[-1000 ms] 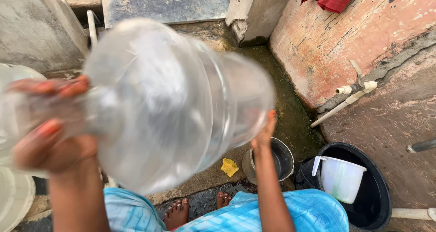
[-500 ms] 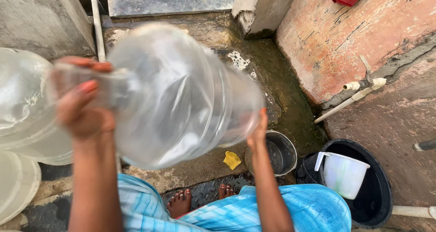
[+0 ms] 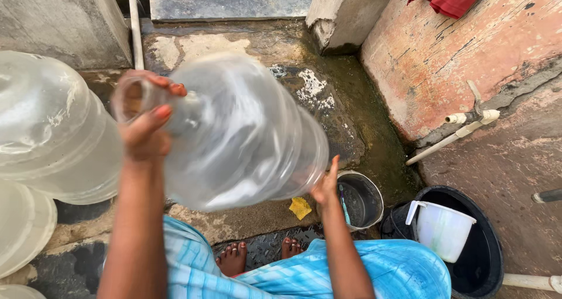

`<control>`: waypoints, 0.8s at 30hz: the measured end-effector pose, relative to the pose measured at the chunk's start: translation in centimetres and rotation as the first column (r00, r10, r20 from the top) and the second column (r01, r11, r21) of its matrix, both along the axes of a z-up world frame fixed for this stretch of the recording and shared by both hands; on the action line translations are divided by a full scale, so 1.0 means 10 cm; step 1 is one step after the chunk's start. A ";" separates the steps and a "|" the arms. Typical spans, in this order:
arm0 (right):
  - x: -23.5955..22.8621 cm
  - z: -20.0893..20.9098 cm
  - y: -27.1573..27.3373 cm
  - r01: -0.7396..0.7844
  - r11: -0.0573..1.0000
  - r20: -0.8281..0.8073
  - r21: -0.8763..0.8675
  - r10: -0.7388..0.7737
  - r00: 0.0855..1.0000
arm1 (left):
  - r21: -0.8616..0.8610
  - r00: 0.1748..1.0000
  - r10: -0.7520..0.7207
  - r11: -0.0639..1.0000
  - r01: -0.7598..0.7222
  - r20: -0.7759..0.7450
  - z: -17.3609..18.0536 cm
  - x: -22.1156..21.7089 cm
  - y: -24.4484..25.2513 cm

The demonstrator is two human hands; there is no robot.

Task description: The person rinses out several large plastic water jugs with water, shakes them vigorously, and fills one with small black objects using a measuring cup.

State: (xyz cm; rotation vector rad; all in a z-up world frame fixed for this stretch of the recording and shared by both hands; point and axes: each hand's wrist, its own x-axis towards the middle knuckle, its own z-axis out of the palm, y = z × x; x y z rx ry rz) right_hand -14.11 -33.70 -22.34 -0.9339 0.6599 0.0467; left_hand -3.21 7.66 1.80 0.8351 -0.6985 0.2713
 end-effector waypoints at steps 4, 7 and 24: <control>-0.05 0.86 -0.55 -0.196 0.980 0.306 -0.025 0.194 0.932 | 0.133 0.908 -0.229 0.972 0.193 0.351 0.69 -0.10 0.42; -0.02 1.17 -0.51 -0.246 0.967 0.443 -0.059 0.246 0.862 | 0.024 0.980 0.014 1.000 -0.019 0.196 0.69 -0.31 0.31; 0.19 0.62 -0.65 0.216 0.953 0.510 -0.211 -0.081 0.856 | -0.018 0.832 -0.271 0.948 0.319 0.483 0.46 -0.51 0.52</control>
